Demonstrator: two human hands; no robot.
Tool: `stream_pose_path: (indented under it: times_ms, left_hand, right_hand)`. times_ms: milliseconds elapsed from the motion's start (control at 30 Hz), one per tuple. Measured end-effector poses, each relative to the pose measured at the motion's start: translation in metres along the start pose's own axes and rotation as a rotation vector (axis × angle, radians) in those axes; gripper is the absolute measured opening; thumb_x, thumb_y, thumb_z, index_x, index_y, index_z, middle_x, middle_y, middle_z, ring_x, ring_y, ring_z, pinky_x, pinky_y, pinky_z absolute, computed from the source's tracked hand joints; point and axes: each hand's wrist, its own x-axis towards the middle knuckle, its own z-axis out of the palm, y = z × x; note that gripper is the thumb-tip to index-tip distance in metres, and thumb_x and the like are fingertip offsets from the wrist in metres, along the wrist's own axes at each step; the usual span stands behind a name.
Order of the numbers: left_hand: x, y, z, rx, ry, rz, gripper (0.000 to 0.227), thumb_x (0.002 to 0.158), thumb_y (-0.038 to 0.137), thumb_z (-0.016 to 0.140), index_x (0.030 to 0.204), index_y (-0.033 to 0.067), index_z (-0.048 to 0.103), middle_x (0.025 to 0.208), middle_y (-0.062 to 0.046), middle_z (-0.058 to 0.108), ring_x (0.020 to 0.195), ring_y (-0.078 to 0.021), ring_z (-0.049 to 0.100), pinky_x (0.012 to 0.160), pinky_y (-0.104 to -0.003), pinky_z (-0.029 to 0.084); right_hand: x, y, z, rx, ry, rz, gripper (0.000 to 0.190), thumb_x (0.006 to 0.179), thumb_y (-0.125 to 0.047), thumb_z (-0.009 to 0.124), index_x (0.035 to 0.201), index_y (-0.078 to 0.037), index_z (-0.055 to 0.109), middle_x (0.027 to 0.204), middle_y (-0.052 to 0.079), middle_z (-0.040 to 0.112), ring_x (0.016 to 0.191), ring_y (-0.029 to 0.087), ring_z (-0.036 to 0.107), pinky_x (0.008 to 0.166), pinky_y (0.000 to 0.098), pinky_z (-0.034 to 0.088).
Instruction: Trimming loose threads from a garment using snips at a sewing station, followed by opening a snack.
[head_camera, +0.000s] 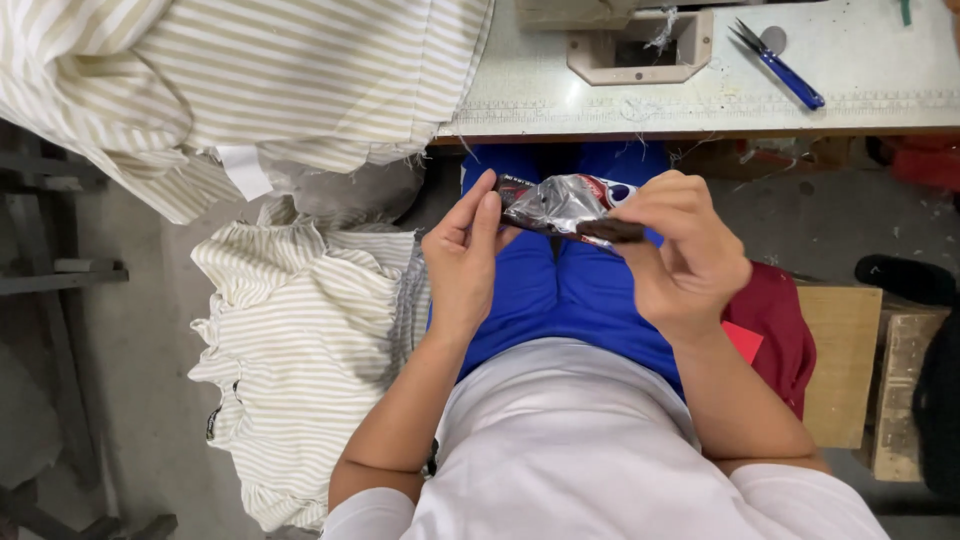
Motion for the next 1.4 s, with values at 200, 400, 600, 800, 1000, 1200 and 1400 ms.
stream_pose_path:
  times_ms: [200,400,600,800,1000,1200,1400]
  left_hand:
    - [0.005,-0.02,0.002,0.017,-0.077,0.303,0.037,0.102,0.016,0.069,0.134,-0.0021,0.064,0.115,-0.022,0.073,0.104,-0.0298,0.073,0.084,-0.046,0.067]
    - [0.014,-0.041,0.003,-0.012,-0.114,0.276,0.034,0.103,0.013,0.067,0.135,0.0003,0.065,0.115,-0.019,0.073,0.104,-0.0308,0.073,0.083,-0.047,0.067]
    - [0.012,-0.04,0.009,0.021,-0.203,0.21,0.041,0.104,0.013,0.065,0.144,0.004,0.059,0.125,-0.015,0.068,0.113,-0.0281,0.068,0.086,-0.045,0.067]
    - [0.045,-0.096,-0.021,0.542,-0.26,0.49,0.047,0.1,0.013,0.071,0.145,0.0103,0.059,0.122,-0.019,0.072,0.117,-0.0353,0.069,0.096,-0.047,0.06]
    - [0.063,-0.139,-0.048,1.455,-0.228,0.67,0.052,0.106,0.041,0.048,0.148,0.0113,0.053,0.156,-0.009,0.048,0.149,-0.0418,0.033,0.112,-0.067,0.031]
    - [0.065,-0.136,-0.045,1.43,-0.245,0.665,0.049,0.105,0.04,0.048,0.145,0.013,0.056,0.155,-0.009,0.049,0.149,-0.0415,0.034,0.112,-0.065,0.032]
    - [0.063,-0.135,-0.041,1.422,-0.248,0.666,0.048,0.106,0.04,0.048,0.145,0.0135,0.057,0.154,-0.009,0.051,0.148,-0.0421,0.036,0.112,-0.066,0.032]
  right_hand:
    - [-0.007,0.025,-0.003,-0.413,-0.07,-0.132,0.009,0.098,-0.004,0.078,0.103,0.003,0.076,0.122,0.022,0.063,0.105,0.036,0.058,0.089,0.044,0.051]
    - [-0.017,0.046,0.002,-0.31,-0.175,0.01,0.008,0.098,-0.004,0.075,0.104,0.0,0.076,0.122,0.022,0.065,0.1,0.038,0.068,0.089,0.0457,0.054]
    - [-0.031,0.066,-0.018,-0.472,-0.107,-0.031,0.008,0.097,-0.007,0.077,0.103,-0.005,0.082,0.093,0.012,0.06,0.079,0.032,0.06,0.074,0.0408,0.052]
    - [-0.014,0.083,-0.101,-0.882,-0.037,-0.176,0.005,0.101,-0.001,0.082,0.102,-0.005,0.084,0.095,0.013,0.058,0.085,0.034,0.06,0.081,0.0454,0.053]
    - [0.019,0.123,-0.164,-1.163,0.191,-0.274,0.027,0.089,0.026,0.077,0.109,0.007,0.082,0.098,0.015,0.045,0.085,0.033,0.049,0.07,0.042,0.044]
    - [0.02,0.171,-0.203,-1.48,0.175,-0.319,0.031,0.089,0.015,0.075,0.107,-0.008,0.084,0.095,0.011,0.048,0.08,0.027,0.047,0.061,0.0386,0.032]
    - [0.003,0.16,-0.212,-1.127,-0.013,0.057,0.037,0.093,0.028,0.082,0.125,0.009,0.084,0.14,0.023,0.049,0.116,0.04,0.042,0.093,0.0582,0.047]
